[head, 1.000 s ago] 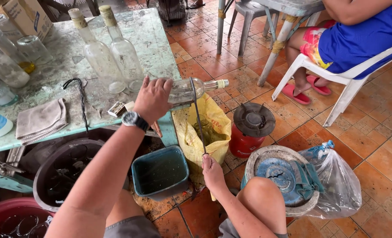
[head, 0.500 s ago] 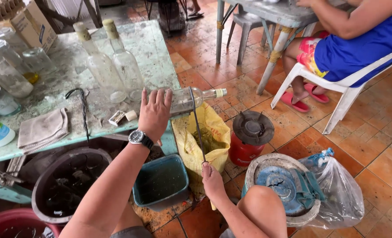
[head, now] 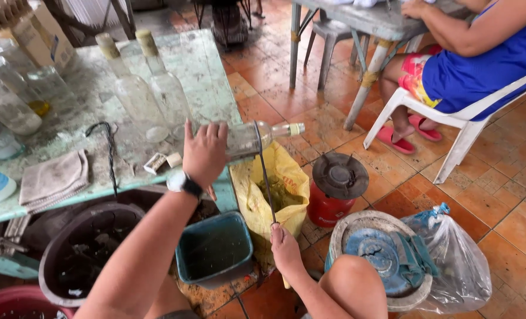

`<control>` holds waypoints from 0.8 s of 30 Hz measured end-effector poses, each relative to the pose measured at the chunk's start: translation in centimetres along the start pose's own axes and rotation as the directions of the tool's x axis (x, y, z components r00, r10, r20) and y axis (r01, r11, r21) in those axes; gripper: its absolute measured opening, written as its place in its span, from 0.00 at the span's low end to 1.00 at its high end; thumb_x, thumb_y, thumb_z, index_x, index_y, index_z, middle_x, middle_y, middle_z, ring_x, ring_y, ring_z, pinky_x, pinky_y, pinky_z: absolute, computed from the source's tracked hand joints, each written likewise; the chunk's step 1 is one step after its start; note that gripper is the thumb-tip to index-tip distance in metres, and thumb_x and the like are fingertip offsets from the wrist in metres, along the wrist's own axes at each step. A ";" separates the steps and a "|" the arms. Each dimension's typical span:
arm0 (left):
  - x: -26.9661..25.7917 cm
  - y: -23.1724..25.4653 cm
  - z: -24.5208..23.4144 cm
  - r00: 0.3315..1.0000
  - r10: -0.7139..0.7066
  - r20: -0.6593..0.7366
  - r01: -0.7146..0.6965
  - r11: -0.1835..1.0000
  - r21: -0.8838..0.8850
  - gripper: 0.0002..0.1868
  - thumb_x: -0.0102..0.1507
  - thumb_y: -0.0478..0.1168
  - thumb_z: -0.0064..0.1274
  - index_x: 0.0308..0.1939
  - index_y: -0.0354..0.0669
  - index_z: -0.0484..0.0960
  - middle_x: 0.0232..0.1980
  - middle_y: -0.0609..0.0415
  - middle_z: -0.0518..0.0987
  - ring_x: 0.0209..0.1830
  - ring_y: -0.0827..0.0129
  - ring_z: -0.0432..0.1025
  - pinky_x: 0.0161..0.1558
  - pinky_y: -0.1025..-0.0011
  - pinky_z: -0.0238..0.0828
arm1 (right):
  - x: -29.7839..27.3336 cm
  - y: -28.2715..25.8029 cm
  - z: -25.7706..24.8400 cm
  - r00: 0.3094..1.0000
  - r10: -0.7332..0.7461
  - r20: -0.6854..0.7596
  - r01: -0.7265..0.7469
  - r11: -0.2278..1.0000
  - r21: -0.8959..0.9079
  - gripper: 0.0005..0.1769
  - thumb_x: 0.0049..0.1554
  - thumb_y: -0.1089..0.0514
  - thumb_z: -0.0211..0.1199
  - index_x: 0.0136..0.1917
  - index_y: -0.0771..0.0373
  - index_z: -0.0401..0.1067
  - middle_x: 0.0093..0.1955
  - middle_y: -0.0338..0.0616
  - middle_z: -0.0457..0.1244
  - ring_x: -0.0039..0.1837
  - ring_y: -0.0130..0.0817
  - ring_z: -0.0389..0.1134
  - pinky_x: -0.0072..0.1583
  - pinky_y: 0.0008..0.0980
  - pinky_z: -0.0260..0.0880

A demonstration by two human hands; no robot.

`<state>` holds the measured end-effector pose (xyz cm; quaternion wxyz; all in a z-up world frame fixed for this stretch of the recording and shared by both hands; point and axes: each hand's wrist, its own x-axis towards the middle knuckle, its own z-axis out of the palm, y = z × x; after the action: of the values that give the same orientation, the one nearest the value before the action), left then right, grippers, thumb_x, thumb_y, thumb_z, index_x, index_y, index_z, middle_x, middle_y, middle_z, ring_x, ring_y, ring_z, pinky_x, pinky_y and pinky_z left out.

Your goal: The person is cleaning and preparing glass bottles, likely for cutting, by rinsing them in several buckets of water and using a wire tool.

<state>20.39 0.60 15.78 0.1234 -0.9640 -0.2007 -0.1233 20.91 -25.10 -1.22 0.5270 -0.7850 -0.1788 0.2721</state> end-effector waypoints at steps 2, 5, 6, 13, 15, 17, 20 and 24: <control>-1.0 0.2 3.2 0.978 0.014 -0.210 0.017 0.990 0.143 0.49 0.59 0.57 0.58 0.79 0.46 0.56 0.72 0.50 0.67 0.74 0.55 0.59 0.78 0.40 0.40 | -0.2 -0.2 0.0 0.999 0.036 0.007 -0.036 0.999 0.025 0.27 0.70 0.38 0.35 0.34 0.52 0.53 0.26 0.33 0.47 0.29 0.28 0.46 0.38 0.35 0.48; -0.8 0.1 2.2 0.980 0.009 -0.201 -0.003 1.000 0.030 0.43 0.60 0.50 0.58 0.77 0.46 0.61 0.66 0.52 0.73 0.68 0.55 0.65 0.79 0.41 0.39 | 0.3 0.7 0.2 0.999 0.032 -0.003 -0.032 0.999 0.010 0.29 0.69 0.34 0.34 0.34 0.52 0.54 0.26 0.34 0.48 0.30 0.29 0.47 0.38 0.35 0.49; -0.6 0.2 0.3 0.980 0.005 -0.198 0.000 1.000 0.027 0.43 0.60 0.50 0.58 0.77 0.46 0.61 0.66 0.52 0.73 0.68 0.55 0.65 0.79 0.41 0.39 | 0.2 0.9 0.1 0.999 0.034 -0.001 -0.034 0.999 0.005 0.29 0.69 0.34 0.34 0.34 0.52 0.54 0.26 0.34 0.48 0.30 0.29 0.47 0.38 0.35 0.49; 1.9 -1.2 -1.2 0.989 0.047 0.141 -0.032 0.994 -0.109 0.34 0.59 0.54 0.61 0.65 0.47 0.68 0.60 0.52 0.78 0.59 0.53 0.74 0.76 0.32 0.40 | 0.1 0.4 0.1 1.000 0.018 0.009 -0.018 0.999 0.045 0.28 0.69 0.35 0.35 0.35 0.52 0.54 0.26 0.32 0.47 0.29 0.27 0.45 0.36 0.33 0.46; 0.6 -0.4 -0.2 0.992 0.030 0.119 -0.017 0.994 -0.107 0.39 0.60 0.54 0.60 0.72 0.49 0.64 0.64 0.52 0.75 0.63 0.53 0.72 0.76 0.32 0.39 | -0.5 0.5 0.0 0.998 0.054 0.011 -0.054 0.998 0.029 0.28 0.69 0.36 0.35 0.35 0.52 0.54 0.26 0.34 0.47 0.30 0.29 0.46 0.37 0.34 0.47; -0.3 -0.1 1.1 0.989 0.026 -0.148 -0.013 0.996 0.087 0.34 0.63 0.46 0.49 0.75 0.50 0.63 0.68 0.53 0.74 0.67 0.58 0.68 0.76 0.37 0.45 | 0.0 0.6 0.1 1.000 -0.004 0.018 0.004 0.999 -0.034 0.30 0.69 0.35 0.31 0.33 0.52 0.53 0.26 0.33 0.46 0.29 0.29 0.45 0.37 0.34 0.46; -1.2 0.5 3.8 0.979 0.017 -0.201 0.012 0.989 0.144 0.44 0.63 0.49 0.51 0.80 0.43 0.52 0.73 0.51 0.62 0.75 0.54 0.55 0.79 0.41 0.35 | 0.1 0.5 0.0 0.999 0.047 0.024 -0.048 0.997 0.058 0.28 0.69 0.34 0.35 0.36 0.52 0.54 0.27 0.33 0.47 0.30 0.27 0.45 0.37 0.33 0.46; -0.2 0.0 0.1 0.984 0.017 -0.177 -0.024 0.999 -0.036 0.41 0.58 0.49 0.61 0.73 0.46 0.64 0.67 0.54 0.73 0.69 0.56 0.66 0.79 0.38 0.36 | 0.6 1.5 0.2 1.000 -0.024 0.020 0.023 0.999 0.039 0.30 0.67 0.30 0.34 0.34 0.51 0.52 0.27 0.32 0.46 0.29 0.27 0.44 0.37 0.32 0.47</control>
<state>20.21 0.54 15.57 0.1239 -0.9534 -0.1766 -0.2108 21.22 -25.22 -2.82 0.5436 -0.7696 -0.1880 0.2772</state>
